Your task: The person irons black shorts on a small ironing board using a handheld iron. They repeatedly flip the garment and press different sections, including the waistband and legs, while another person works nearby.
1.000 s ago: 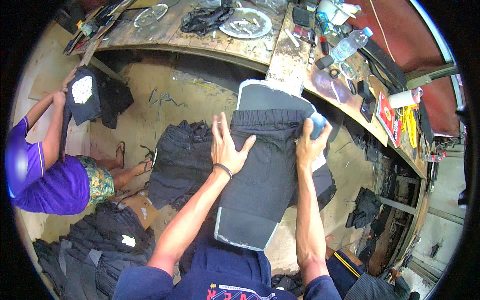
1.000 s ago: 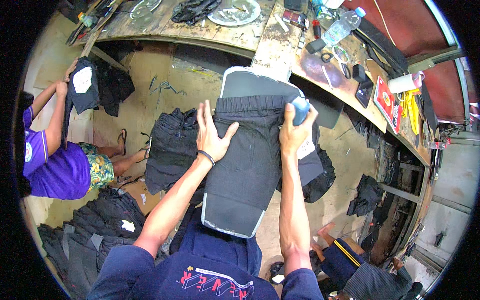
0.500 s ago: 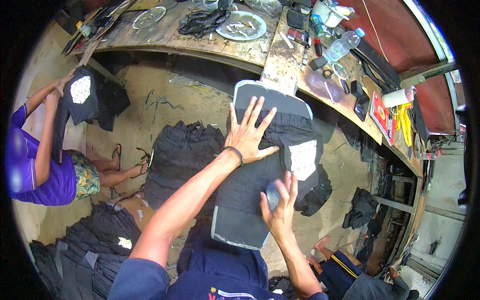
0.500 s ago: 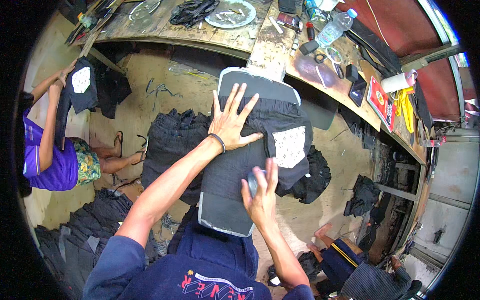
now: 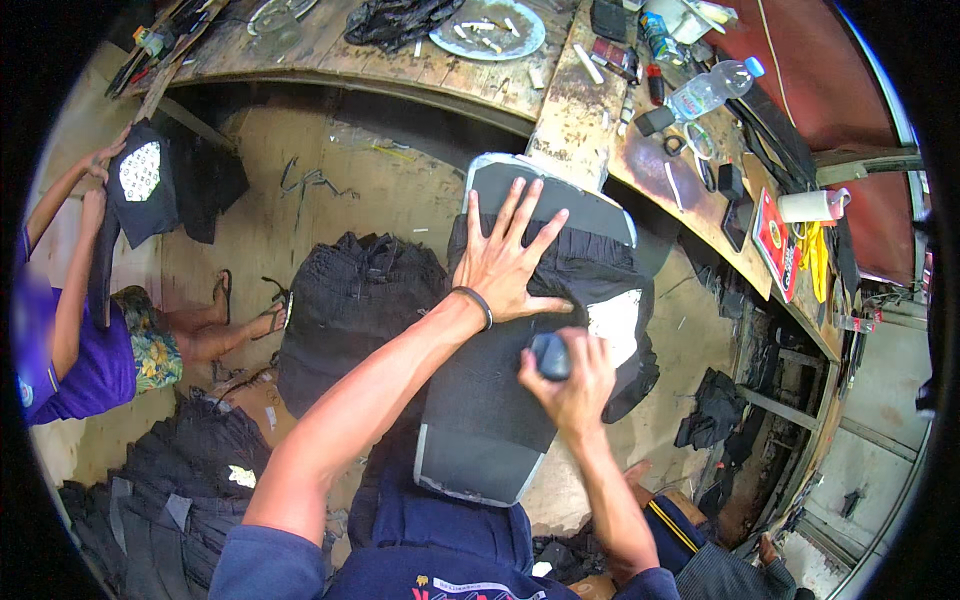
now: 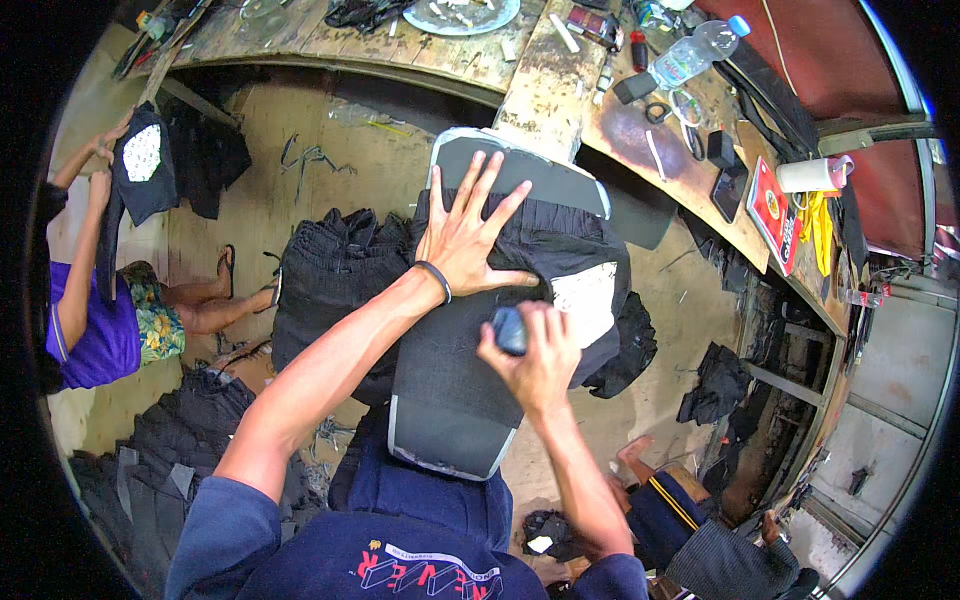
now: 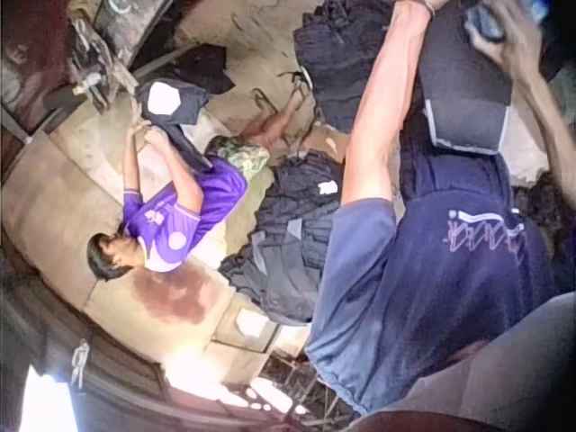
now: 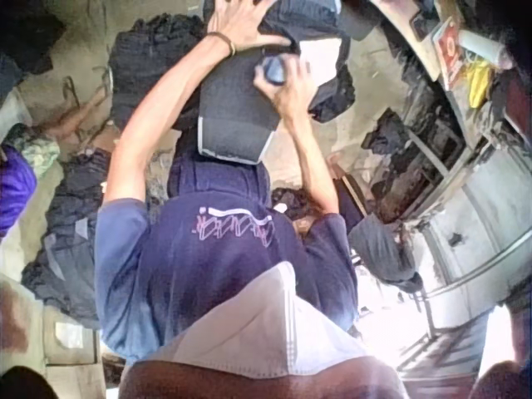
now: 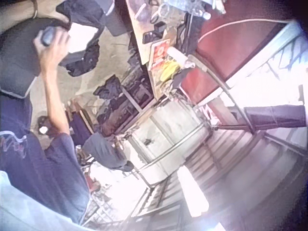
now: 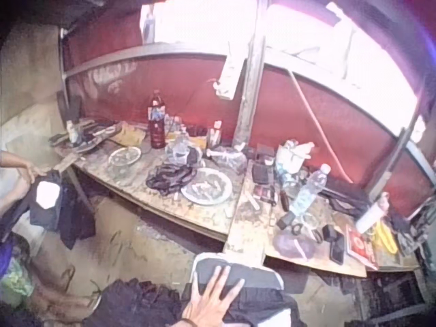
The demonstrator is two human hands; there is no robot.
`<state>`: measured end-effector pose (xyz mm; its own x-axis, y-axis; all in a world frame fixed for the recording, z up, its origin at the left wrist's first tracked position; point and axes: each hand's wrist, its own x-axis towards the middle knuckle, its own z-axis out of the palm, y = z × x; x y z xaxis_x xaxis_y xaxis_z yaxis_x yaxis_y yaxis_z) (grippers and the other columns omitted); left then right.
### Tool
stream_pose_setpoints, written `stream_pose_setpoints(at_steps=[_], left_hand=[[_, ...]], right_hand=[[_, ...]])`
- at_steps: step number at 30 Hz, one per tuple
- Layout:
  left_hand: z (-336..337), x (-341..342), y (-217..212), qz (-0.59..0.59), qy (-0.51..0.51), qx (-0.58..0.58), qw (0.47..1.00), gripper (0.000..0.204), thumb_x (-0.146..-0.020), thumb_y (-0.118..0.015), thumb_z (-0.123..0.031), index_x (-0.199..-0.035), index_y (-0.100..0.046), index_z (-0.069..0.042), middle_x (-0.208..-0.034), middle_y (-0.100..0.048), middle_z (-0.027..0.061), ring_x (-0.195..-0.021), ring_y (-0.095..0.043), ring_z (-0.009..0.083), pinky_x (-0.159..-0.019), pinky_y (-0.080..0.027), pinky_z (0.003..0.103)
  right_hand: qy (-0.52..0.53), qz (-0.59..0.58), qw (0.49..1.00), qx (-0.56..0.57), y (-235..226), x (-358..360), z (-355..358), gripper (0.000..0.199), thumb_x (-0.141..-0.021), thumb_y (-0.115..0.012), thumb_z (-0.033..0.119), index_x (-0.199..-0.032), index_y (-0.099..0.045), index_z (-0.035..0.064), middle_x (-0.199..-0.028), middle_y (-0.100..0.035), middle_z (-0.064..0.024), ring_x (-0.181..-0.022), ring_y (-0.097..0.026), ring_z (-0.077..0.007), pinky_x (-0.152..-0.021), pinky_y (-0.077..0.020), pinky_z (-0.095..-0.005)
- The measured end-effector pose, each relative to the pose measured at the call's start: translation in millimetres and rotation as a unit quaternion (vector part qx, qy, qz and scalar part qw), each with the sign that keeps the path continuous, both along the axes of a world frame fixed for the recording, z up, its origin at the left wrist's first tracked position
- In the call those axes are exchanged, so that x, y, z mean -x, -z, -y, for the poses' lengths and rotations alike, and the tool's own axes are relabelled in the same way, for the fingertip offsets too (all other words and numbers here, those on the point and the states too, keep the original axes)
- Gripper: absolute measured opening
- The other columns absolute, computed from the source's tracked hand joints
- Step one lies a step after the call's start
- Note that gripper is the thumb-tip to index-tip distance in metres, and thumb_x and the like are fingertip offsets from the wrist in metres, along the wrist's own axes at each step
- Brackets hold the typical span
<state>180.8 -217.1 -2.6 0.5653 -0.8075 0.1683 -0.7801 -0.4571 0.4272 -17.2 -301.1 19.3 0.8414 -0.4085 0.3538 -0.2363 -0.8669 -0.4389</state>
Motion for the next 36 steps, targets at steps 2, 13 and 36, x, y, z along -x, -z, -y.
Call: stream_pose_setpoints(at_steps=[2,13,36], left_hand=[[1.3,1.1,4.0,0.005,-0.01,0.031,0.999,0.129,-0.07,-0.078,-0.089,-0.174,-0.032,-0.027,-0.183,-0.009,0.0242,-0.17,-0.006,0.0445,-0.126,-0.002,0.083],[5.1,2.6,8.6,0.015,-0.016,0.006,1.0,0.126,-0.071,-0.074,-0.092,-0.172,-0.037,-0.027,-0.182,-0.013,0.0236,-0.169,-0.006,0.0457,-0.124,-0.001,0.086],[17.4,-18.5,16.4,0.054,0.172,0.016,0.983,0.109,-0.084,-0.072,-0.08,-0.17,-0.038,-0.023,-0.183,-0.017,0.0178,-0.17,-0.012,0.0377,-0.127,-0.002,0.082]], right_hand=[[-0.021,-0.068,0.997,0.001,7.1,3.4,7.7,0.049,-0.074,-0.094,0.029,-0.109,-0.071,0.0029,-0.102,-0.068,-0.0142,-0.095,-0.066,-0.0342,-0.084,-0.0567,-0.0466],[-0.079,-0.049,0.994,-0.057,-47.4,31.7,-38.8,0.037,-0.069,-0.092,0.025,-0.094,-0.071,0.0074,-0.087,-0.067,-0.0105,-0.081,-0.064,-0.0309,-0.074,-0.0551,-0.0446],[-0.104,-0.104,0.989,-0.012,-27.6,17.7,-115.2,0.037,-0.071,-0.09,0.025,-0.099,-0.073,0.0073,-0.098,-0.069,-0.0112,-0.088,-0.064,-0.033,-0.076,-0.0538,-0.0456]])
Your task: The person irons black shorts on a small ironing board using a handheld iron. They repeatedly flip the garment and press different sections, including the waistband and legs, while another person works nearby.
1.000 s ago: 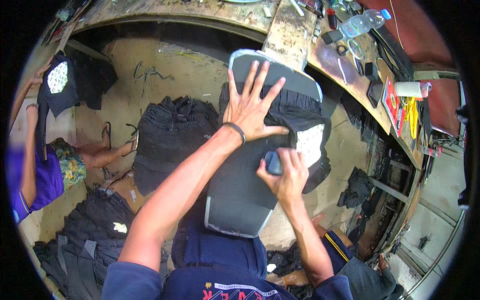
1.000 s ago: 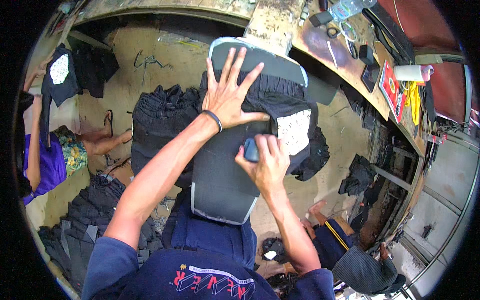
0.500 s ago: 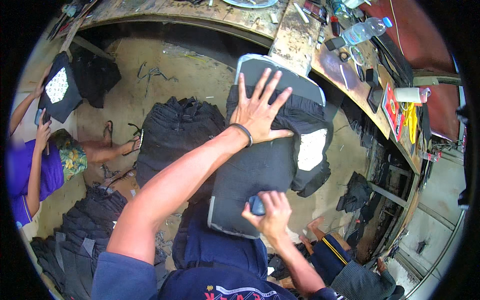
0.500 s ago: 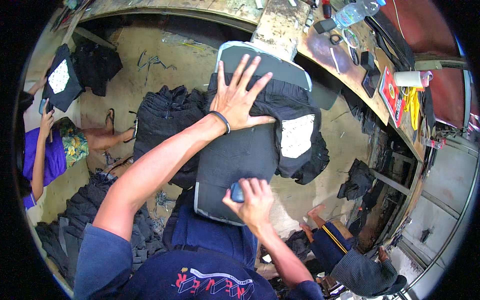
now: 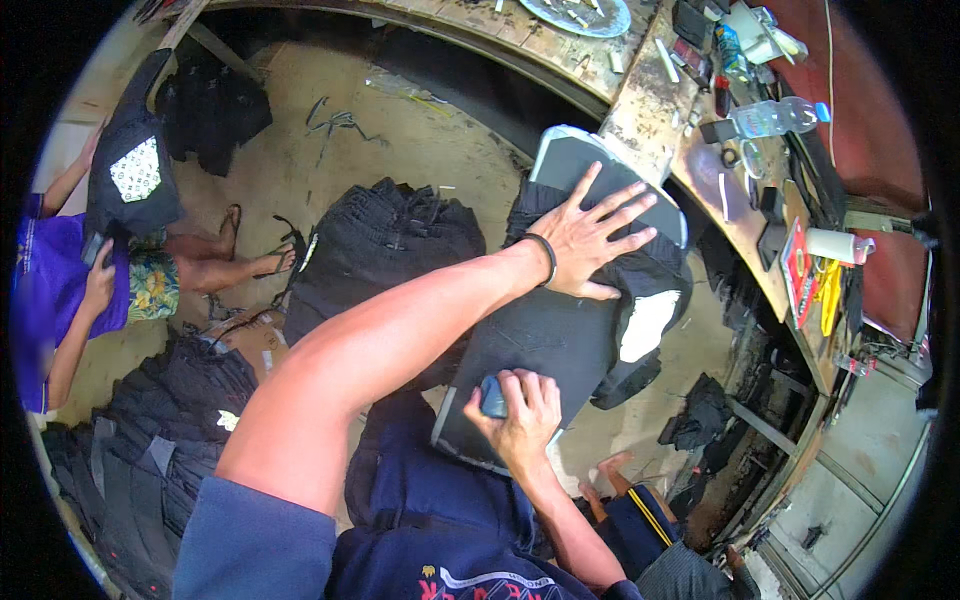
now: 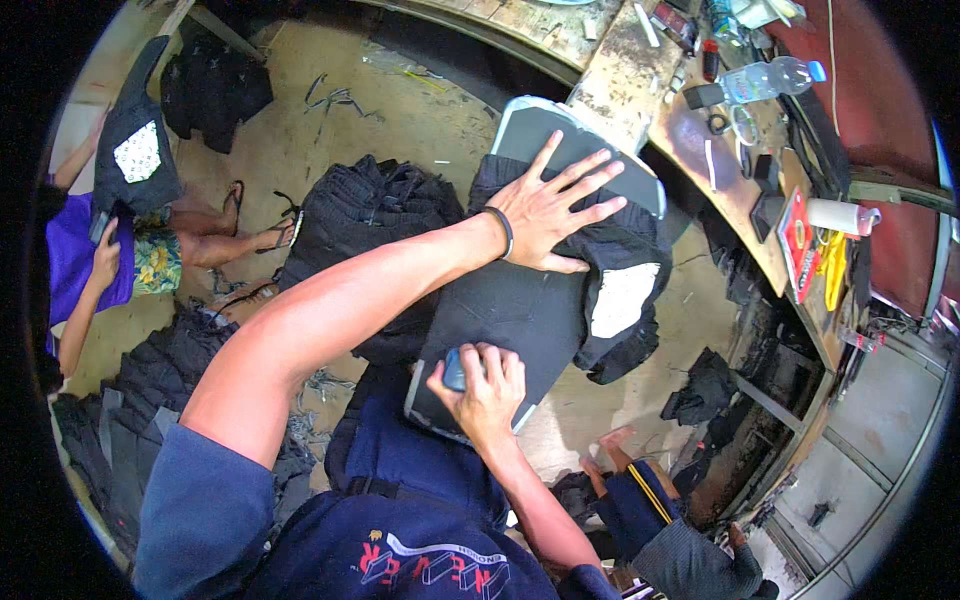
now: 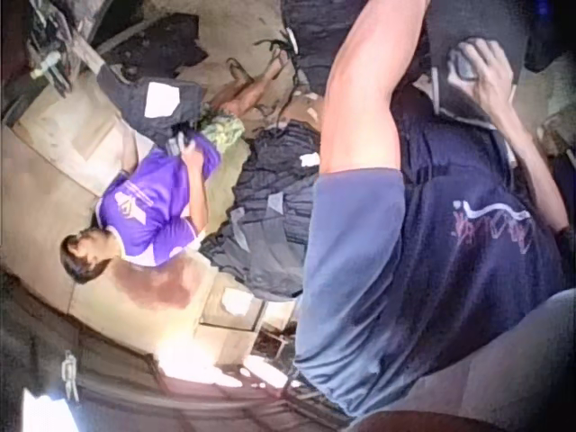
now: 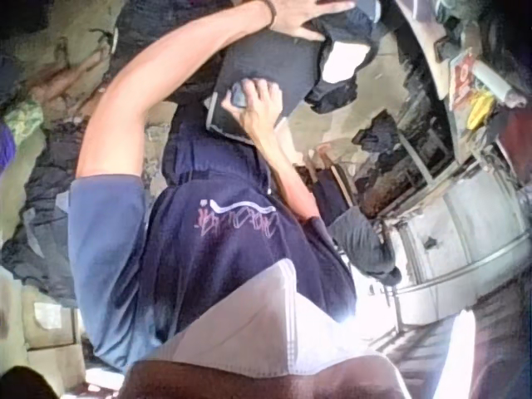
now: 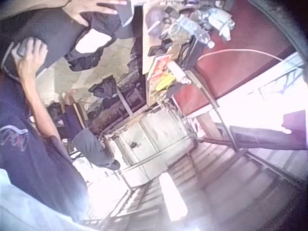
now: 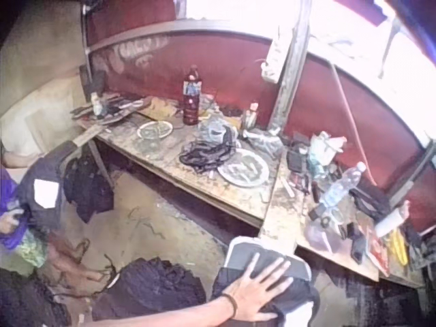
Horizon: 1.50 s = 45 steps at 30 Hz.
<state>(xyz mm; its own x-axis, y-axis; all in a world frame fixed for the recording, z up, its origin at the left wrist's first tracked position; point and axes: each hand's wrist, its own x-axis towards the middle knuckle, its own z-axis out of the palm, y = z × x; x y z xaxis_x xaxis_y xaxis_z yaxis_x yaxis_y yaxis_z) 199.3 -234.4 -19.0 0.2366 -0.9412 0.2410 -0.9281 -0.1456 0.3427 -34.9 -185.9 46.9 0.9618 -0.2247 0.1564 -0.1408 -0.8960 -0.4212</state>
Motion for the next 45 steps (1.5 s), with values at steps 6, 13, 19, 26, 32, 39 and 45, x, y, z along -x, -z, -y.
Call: stream_pose_setpoints(at_steps=[6,13,19,26,32,39,45], left_hand=[[-0.1,-1.0,3.5,-0.067,-0.08,0.048,0.993,0.131,-0.067,-0.081,-0.085,-0.173,-0.034,-0.022,-0.183,-0.015,0.021,-0.17,-0.012,0.0403,-0.129,-0.002,0.08],[0.2,-2.5,0.5,-0.065,-0.081,0.056,0.993,0.126,-0.066,-0.081,-0.086,-0.168,-0.044,-0.022,-0.182,-0.021,0.02,-0.169,-0.012,0.0429,-0.129,-0.002,0.08],[-38.9,30.1,-6.2,-0.022,-0.198,0.197,0.96,0.098,-0.086,-0.08,-0.068,-0.165,-0.047,-0.019,-0.177,-0.031,0.0207,-0.166,-0.024,0.0434,-0.133,-0.015,0.069],[-197.2,214.2,23.9,-0.525,-0.341,0.1,0.773,0.068,-0.116,-0.052,-0.046,-0.155,-0.044,0.008,-0.137,-0.069,0.0341,-0.128,-0.067,0.051,-0.107,-0.053,0.052],[-296.9,191.9,-52.4,-0.398,-0.391,-0.118,0.821,0.045,-0.114,-0.055,-0.032,-0.13,-0.068,0.007,-0.133,-0.072,0.0302,-0.132,-0.065,0.0476,-0.109,-0.051,0.051],[-245.1,179.4,-74.5,-0.139,-0.003,0.013,0.99,0.046,-0.098,-0.07,-0.025,-0.14,-0.069,-0.005,-0.15,-0.064,0.0218,-0.148,-0.054,0.0363,-0.126,-0.037,0.057],[-98.5,117.0,-48.0,0.035,0.016,-0.131,0.991,0.105,-0.094,-0.068,-0.062,-0.175,-0.027,-0.01,-0.183,-0.017,0.0227,-0.17,-0.015,0.0384,-0.134,-0.01,0.069]], right_hand=[[-0.03,0.018,0.999,0.012,-13.0,-66.1,51.6,0.036,-0.073,-0.089,0.024,-0.097,-0.071,0.0032,-0.088,-0.064,-0.013,-0.083,-0.062,-0.0342,-0.075,-0.0524,-0.0452],[0.0,-0.054,0.99,-0.134,4.4,-24.4,89.4,0.038,-0.072,-0.09,0.027,-0.097,-0.076,0.0029,-0.089,-0.069,-0.0134,-0.086,-0.07,-0.0324,-0.079,-0.0589,-0.0462],[0.268,-0.176,0.887,-0.332,-2.0,2.5,182.9,0.054,-0.096,-0.072,0.039,-0.121,-0.076,-0.0082,-0.11,-0.079,-0.0207,-0.102,-0.072,-0.0236,-0.096,-0.0551,-0.039],[0.249,-0.168,0.901,-0.312,9.6,81.1,123.2,0.05,-0.094,-0.073,0.045,-0.107,-0.081,-0.0026,-0.084,-0.078,-0.0121,-0.079,-0.069,-0.0149,-0.076,-0.0558,-0.0387],[0.24,-0.397,0.854,-0.233,-56.0,150.8,20.7,0.071,-0.085,-0.082,0.058,-0.114,-0.078,-0.0061,-0.103,-0.078,-0.0333,-0.102,-0.077,-0.0482,-0.093,-0.0599,-0.0526],[0.424,-0.137,0.817,-0.367,8.4,190.2,5.7,0.055,-0.095,-0.083,0.039,-0.125,-0.074,-0.0066,-0.088,-0.076,-0.0067,-0.078,-0.068,-0.0191,-0.083,-0.0549,-0.0386],[0.45,0.018,0.775,-0.444,51.9,92.3,124.5,0.043,-0.108,-0.07,0.036,-0.098,-0.083,-0.0034,-0.08,-0.068,0.0021,-0.076,-0.056,-0.0098,-0.07,-0.0449,-0.0307]])
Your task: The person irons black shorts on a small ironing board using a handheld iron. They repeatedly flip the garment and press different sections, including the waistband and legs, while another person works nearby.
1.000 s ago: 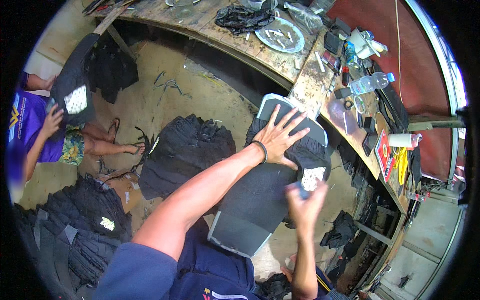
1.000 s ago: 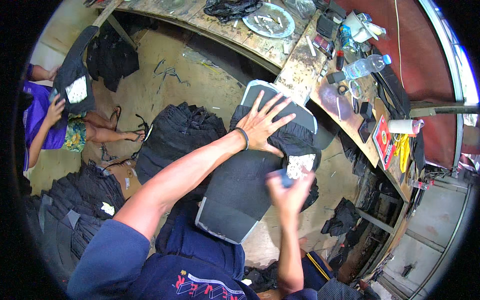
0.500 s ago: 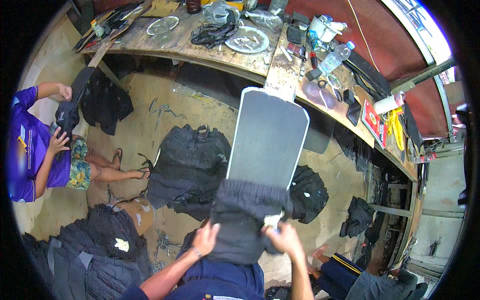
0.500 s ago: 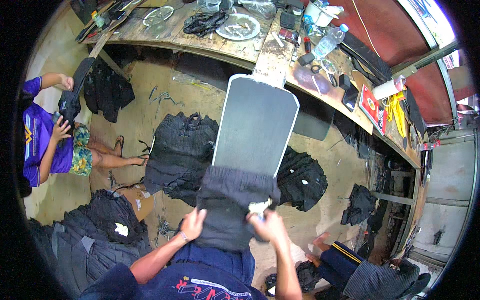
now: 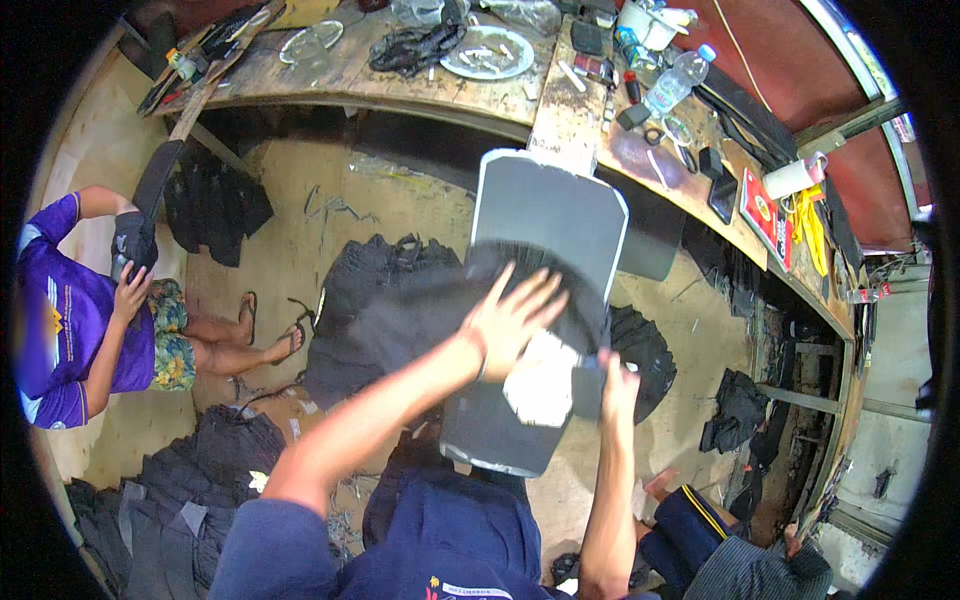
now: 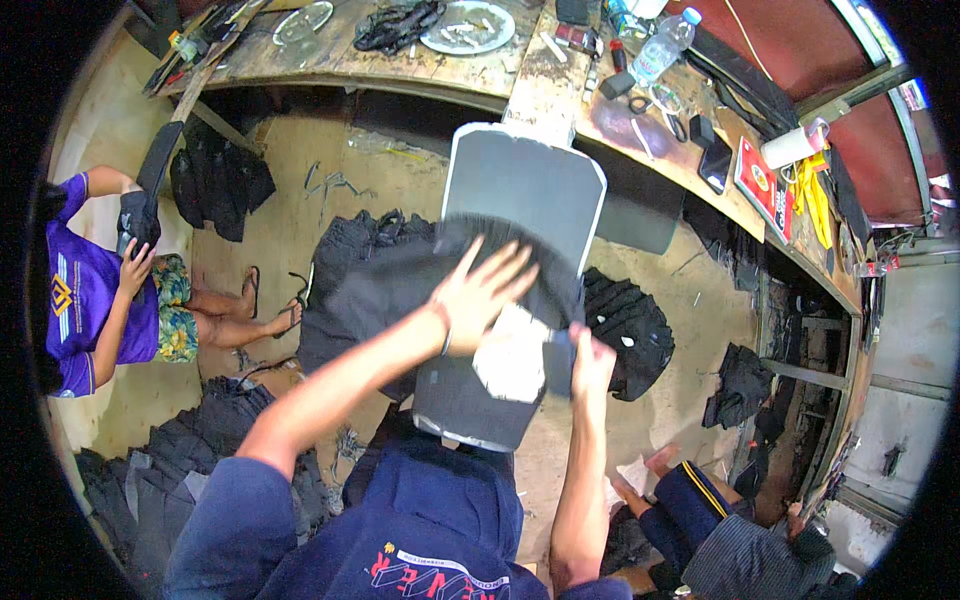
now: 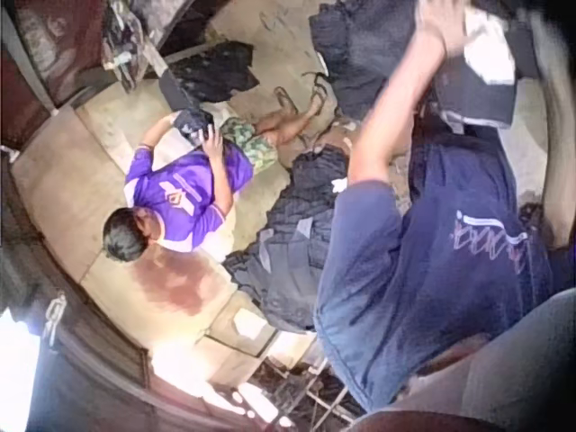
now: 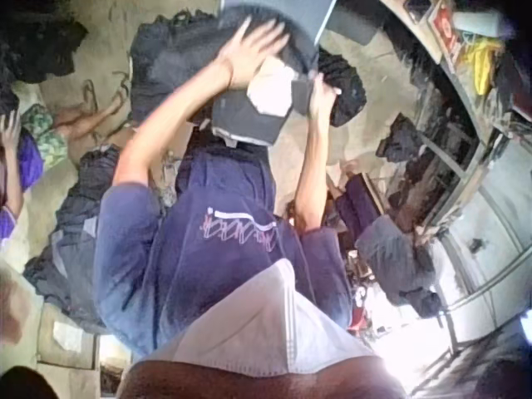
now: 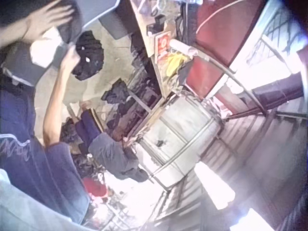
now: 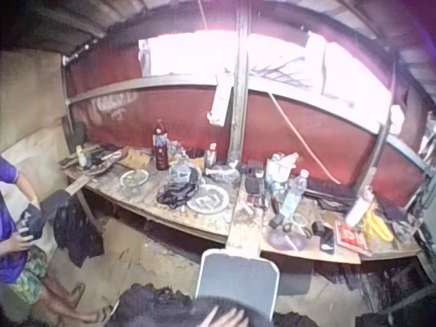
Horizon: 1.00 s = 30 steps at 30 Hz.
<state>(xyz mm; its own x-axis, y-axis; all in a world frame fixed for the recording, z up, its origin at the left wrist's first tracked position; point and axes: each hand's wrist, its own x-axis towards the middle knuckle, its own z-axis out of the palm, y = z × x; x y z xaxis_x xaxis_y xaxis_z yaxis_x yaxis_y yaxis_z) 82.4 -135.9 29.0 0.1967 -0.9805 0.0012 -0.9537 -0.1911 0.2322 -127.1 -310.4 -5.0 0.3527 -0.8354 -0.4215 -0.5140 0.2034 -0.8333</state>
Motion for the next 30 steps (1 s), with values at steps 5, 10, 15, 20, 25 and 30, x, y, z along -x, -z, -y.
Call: stream_pose_setpoints(at_steps=[5,10,15,20,25,30], left_hand=[[43.6,-56.2,53.4,-0.093,0.038,0.148,0.984,0.096,-0.093,-0.069,-0.07,-0.166,-0.044,-0.012,-0.173,-0.039,0.0217,-0.164,-0.03,0.0384,-0.133,-0.015,0.067],[61.2,-55.3,42.9,0.093,0.107,0.251,0.958,0.123,-0.067,-0.077,-0.087,-0.167,-0.041,-0.025,-0.178,-0.033,0.0089,-0.165,-0.028,0.0304,-0.132,-0.014,0.072],[83.8,-70.1,45.8,-0.021,0.063,0.193,0.979,0.135,-0.058,-0.077,-0.093,-0.171,-0.038,-0.029,-0.183,-0.018,0.0147,-0.171,-0.012,0.0364,-0.127,0.0,0.083],[82.1,-70.5,52.8,-0.054,0.056,0.189,0.979,0.131,-0.06,-0.076,-0.094,-0.17,-0.04,-0.031,-0.183,-0.017,0.0165,-0.17,-0.013,0.0387,-0.128,0.0,0.082],[79.1,-67.9,45.2,-0.055,0.041,0.191,0.979,0.127,-0.064,-0.072,-0.096,-0.169,-0.042,-0.03,-0.183,-0.018,0.0168,-0.17,-0.012,0.039,-0.127,0.001,0.082],[79.6,-68.8,44.6,-0.027,0.035,0.139,0.989,0.121,-0.066,-0.074,-0.093,-0.165,-0.048,-0.028,-0.182,-0.021,0.016,-0.17,-0.014,0.037,-0.128,0.0,0.081]], right_hand=[[0.016,0.008,0.96,0.278,-52.9,-58.2,-47.4,0.046,-0.091,-0.089,0.043,-0.096,-0.074,-0.0005,-0.082,-0.07,-0.0087,-0.073,-0.063,-0.0198,-0.073,-0.0533,-0.0391],[-0.298,0.016,0.809,0.506,-61.1,-67.6,-149.0,0.046,-0.077,-0.095,0.039,-0.102,-0.074,0.0061,-0.091,-0.071,-0.0142,-0.08,-0.069,-0.0349,-0.072,-0.0573,-0.046],[-0.313,-0.038,0.833,0.455,-15.9,-104.2,-130.7,0.045,-0.076,-0.093,0.035,-0.102,-0.07,0.0049,-0.096,-0.066,-0.0139,-0.086,-0.066,-0.0353,-0.074,-0.0552,-0.0466],[-0.354,-0.042,0.829,0.431,-21.1,-86.4,-162.6,0.043,-0.076,-0.092,0.032,-0.101,-0.07,0.0046,-0.093,-0.065,-0.0137,-0.086,-0.064,-0.0346,-0.076,-0.0534,-0.0468],[-0.395,0.02,0.833,0.388,-41.0,-68.2,-169.6,0.035,-0.077,-0.09,0.031,-0.093,-0.07,0.0073,-0.083,-0.064,-0.012,-0.079,-0.064,-0.0326,-0.071,-0.054,-0.047],[-0.351,-0.015,0.807,0.474,-40.6,-64.3,-159.1,0.037,-0.076,-0.09,0.032,-0.094,-0.07,0.0072,-0.094,-0.066,-0.0115,-0.087,-0.063,-0.0311,-0.075,-0.0524,-0.0448]])
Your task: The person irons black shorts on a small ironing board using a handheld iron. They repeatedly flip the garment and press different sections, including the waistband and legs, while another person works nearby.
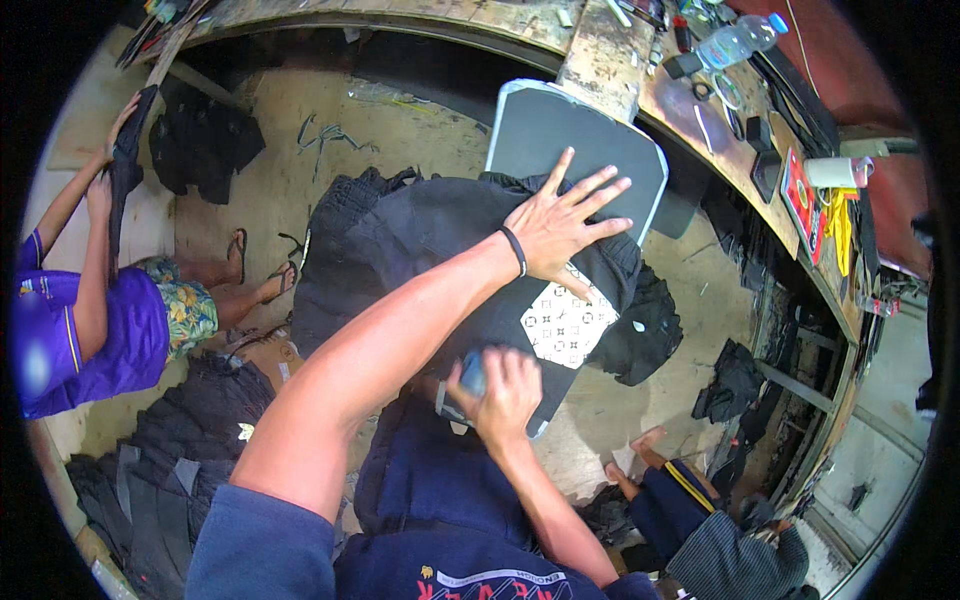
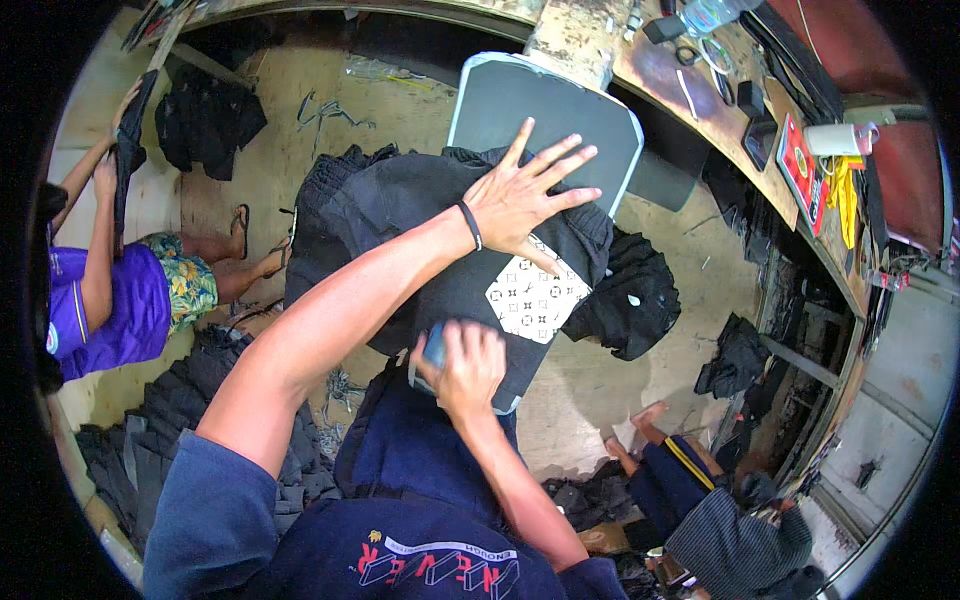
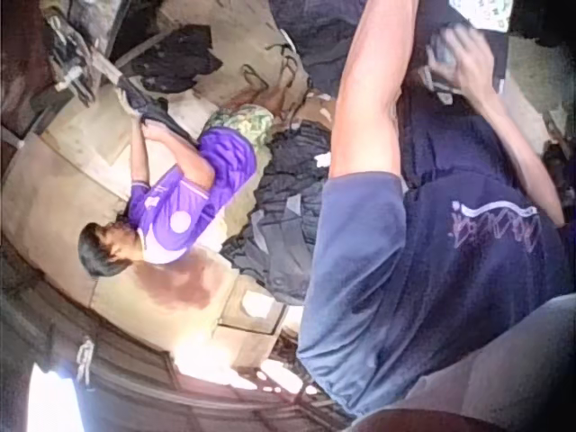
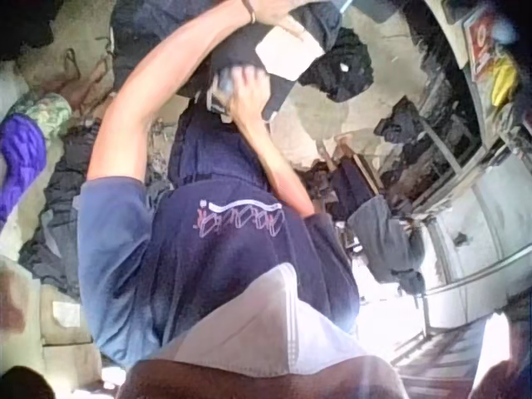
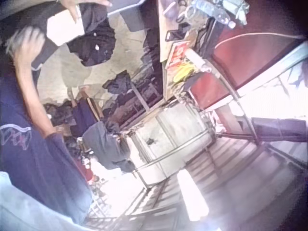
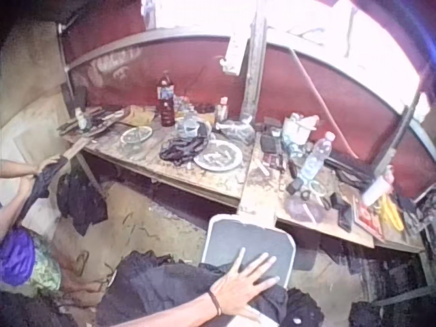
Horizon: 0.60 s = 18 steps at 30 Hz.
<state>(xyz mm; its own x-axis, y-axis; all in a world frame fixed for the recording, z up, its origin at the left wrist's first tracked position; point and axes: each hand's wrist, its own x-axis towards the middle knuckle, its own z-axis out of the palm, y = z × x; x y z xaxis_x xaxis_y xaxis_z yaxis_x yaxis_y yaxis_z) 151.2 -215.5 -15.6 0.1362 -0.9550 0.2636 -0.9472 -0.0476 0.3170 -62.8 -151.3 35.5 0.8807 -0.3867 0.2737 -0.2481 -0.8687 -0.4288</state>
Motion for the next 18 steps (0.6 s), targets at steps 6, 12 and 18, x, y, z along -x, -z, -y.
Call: stream_pose_setpoints(at_steps=[6,12,18], left_hand=[[-1.4,2.8,-7.1,-0.014,-0.005,0.007,1.0,0.115,-0.071,-0.072,-0.092,-0.163,-0.051,-0.027,-0.181,-0.024,0.0167,-0.169,-0.018,0.0372,-0.13,0.0,0.079],[0.9,-0.7,-2.4,0.003,-0.009,0.007,1.0,0.115,-0.069,-0.073,-0.093,-0.161,-0.054,-0.025,-0.179,-0.029,0.0182,-0.168,-0.021,0.0383,-0.131,-0.004,0.076],[-11.8,15.1,-27.2,0.049,-0.041,0.016,0.998,0.112,-0.071,-0.074,-0.089,-0.161,-0.053,-0.026,-0.178,-0.031,0.018,-0.167,-0.022,0.0406,-0.131,-0.007,0.076]], right_hand=[[0.045,-0.002,0.998,-0.053,-11.9,13.6,15.7,0.034,-0.072,-0.091,0.028,-0.092,-0.07,0.008,-0.086,-0.067,-0.0087,-0.079,-0.064,-0.0298,-0.073,-0.0545,-0.0435],[-0.038,-0.048,0.989,-0.138,-0.5,39.3,29.2,0.036,-0.072,-0.092,0.031,-0.092,-0.073,0.0079,-0.089,-0.067,-0.0095,-0.084,-0.065,-0.03,-0.08,-0.0553,-0.0434],[0.01,-0.126,0.973,-0.192,-16.3,75.0,33.4,0.037,-0.08,-0.089,0.033,-0.095,-0.07,0.0055,-0.098,-0.071,-0.0116,-0.092,-0.069,-0.0285,-0.079,-0.0571,-0.0435]])
